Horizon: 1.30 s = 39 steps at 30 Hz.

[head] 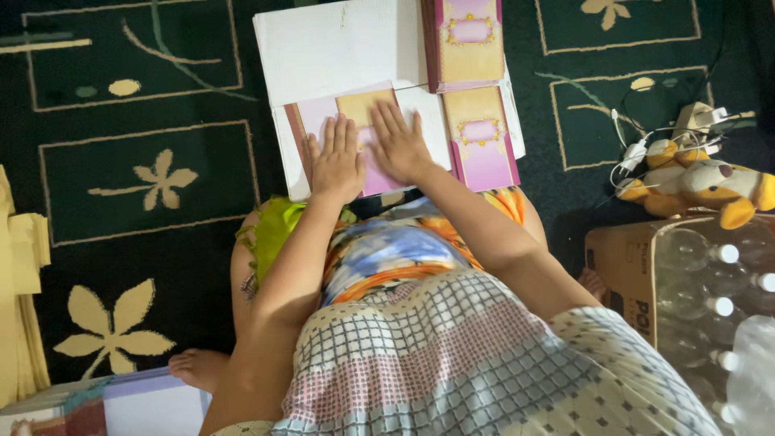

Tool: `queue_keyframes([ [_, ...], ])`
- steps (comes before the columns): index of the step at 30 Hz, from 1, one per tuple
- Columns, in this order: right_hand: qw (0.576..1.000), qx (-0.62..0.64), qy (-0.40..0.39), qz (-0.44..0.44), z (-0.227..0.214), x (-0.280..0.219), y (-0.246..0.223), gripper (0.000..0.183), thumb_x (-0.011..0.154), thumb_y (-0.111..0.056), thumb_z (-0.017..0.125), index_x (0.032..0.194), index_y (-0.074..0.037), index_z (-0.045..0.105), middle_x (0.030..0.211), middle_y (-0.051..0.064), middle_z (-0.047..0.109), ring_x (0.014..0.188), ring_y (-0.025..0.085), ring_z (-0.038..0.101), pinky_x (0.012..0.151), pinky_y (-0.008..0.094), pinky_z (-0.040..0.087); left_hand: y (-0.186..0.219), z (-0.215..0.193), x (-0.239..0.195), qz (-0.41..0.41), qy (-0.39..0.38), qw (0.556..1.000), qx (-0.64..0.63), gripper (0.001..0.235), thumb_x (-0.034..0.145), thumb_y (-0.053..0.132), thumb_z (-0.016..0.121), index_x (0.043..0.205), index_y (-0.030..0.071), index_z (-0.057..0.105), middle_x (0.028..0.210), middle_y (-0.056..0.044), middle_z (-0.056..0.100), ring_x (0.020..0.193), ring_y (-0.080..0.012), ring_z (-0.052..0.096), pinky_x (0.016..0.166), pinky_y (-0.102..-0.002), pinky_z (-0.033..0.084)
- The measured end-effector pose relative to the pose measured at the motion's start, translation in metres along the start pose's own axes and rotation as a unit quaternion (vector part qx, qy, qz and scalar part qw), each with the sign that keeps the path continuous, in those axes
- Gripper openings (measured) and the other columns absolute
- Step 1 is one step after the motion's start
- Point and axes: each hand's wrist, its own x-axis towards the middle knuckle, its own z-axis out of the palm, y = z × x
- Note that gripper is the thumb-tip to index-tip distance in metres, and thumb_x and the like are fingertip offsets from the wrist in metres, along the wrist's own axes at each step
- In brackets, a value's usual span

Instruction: The person sits on the floor and assembles small cards by placing a smaller colored piece onto a larger white card base. They press down on the pieces to secure them and then stack the finished cards to the side.

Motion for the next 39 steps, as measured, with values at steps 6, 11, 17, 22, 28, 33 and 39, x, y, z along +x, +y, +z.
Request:
queue_keyframes([
  [6, 0.999, -0.008, 0.023, -0.039, 0.019, -0.074, 0.003, 0.071, 0.108, -0.051, 0.019, 0.167, -0.013, 0.01, 0.174, 0.011, 0.01, 0.16, 0.028, 0.011, 0.117, 0.068, 0.012, 0.001, -0.006, 0.0, -0.002, -0.018, 1.0, -0.002, 0.071, 0.102, 0.037, 0.032, 0.165, 0.009, 0.014, 0.175, -0.012, 0.005, 0.16, -0.0291, -0.002, 0.124, -0.063, 0.003],
  [11, 0.999, -0.005, -0.034, 0.012, -0.008, 0.003, 0.004, 0.069, 0.109, -0.049, 0.02, 0.167, -0.014, 0.012, 0.174, 0.009, 0.012, 0.161, 0.025, 0.009, 0.12, 0.07, 0.01, 0.0, -0.002, 0.001, 0.009, -0.002, 1.0, -0.002, 0.073, 0.1, 0.036, 0.035, 0.165, 0.007, 0.017, 0.174, -0.014, 0.008, 0.16, -0.0308, 0.001, 0.122, -0.064, 0.005],
  [17, 0.998, 0.005, -0.034, 0.049, -0.011, 0.02, -0.006, 0.068, 0.109, -0.047, 0.022, 0.168, -0.014, 0.01, 0.175, 0.01, 0.007, 0.161, 0.025, 0.004, 0.122, 0.069, 0.008, 0.002, -0.002, 0.0, -0.006, -0.002, 1.0, -0.01, 0.072, 0.1, 0.036, 0.036, 0.165, 0.008, 0.018, 0.174, -0.013, 0.008, 0.16, -0.0286, 0.0, 0.124, -0.062, 0.003],
  [22, 0.997, 0.002, -0.043, 0.062, -0.013, -0.024, -0.016, 0.066, 0.109, -0.043, 0.02, 0.168, -0.014, 0.008, 0.175, 0.009, 0.005, 0.162, 0.024, 0.003, 0.122, 0.068, 0.008, 0.013, -0.005, 0.002, -0.029, 0.007, 0.999, -0.028, 0.074, 0.1, 0.036, 0.036, 0.165, 0.005, 0.018, 0.174, -0.015, 0.011, 0.161, -0.031, 0.0, 0.124, -0.064, 0.002],
  [28, 0.995, 0.012, -0.062, 0.074, -0.002, -0.02, -0.011, 0.066, 0.109, -0.045, 0.018, 0.168, -0.016, 0.007, 0.175, 0.007, 0.002, 0.161, 0.022, -0.001, 0.123, 0.067, 0.006, 0.014, 0.006, 0.055, -0.062, 0.042, 0.997, -0.037, 0.075, 0.102, 0.038, 0.041, 0.164, 0.001, 0.02, 0.173, -0.018, 0.014, 0.16, -0.0348, 0.001, 0.122, -0.068, -0.002],
  [33, 0.994, 0.017, -0.066, 0.085, -0.01, -0.022, -0.015, 0.067, 0.108, -0.046, 0.017, 0.168, -0.018, 0.007, 0.175, 0.003, 0.0, 0.161, 0.02, -0.004, 0.123, 0.067, 0.004, 0.013, 0.002, 0.066, -0.065, 0.056, 0.996, -0.036, 0.077, 0.105, 0.042, 0.038, 0.164, -0.001, 0.016, 0.173, -0.021, 0.007, 0.159, -0.0363, -0.006, 0.122, -0.069, -0.011],
  [39, 0.993, 0.03, -0.072, 0.088, -0.011, -0.022, -0.015, 0.067, 0.109, -0.047, 0.017, 0.168, -0.019, 0.005, 0.175, 0.002, -0.001, 0.161, 0.02, -0.005, 0.123, 0.068, 0.0, 0.026, 0.014, -0.025, -0.045, 0.022, 0.997, -0.059, 0.073, 0.104, 0.04, 0.033, 0.163, 0.0, 0.018, 0.172, -0.02, 0.01, 0.16, -0.036, -0.001, 0.122, -0.069, -0.004],
])
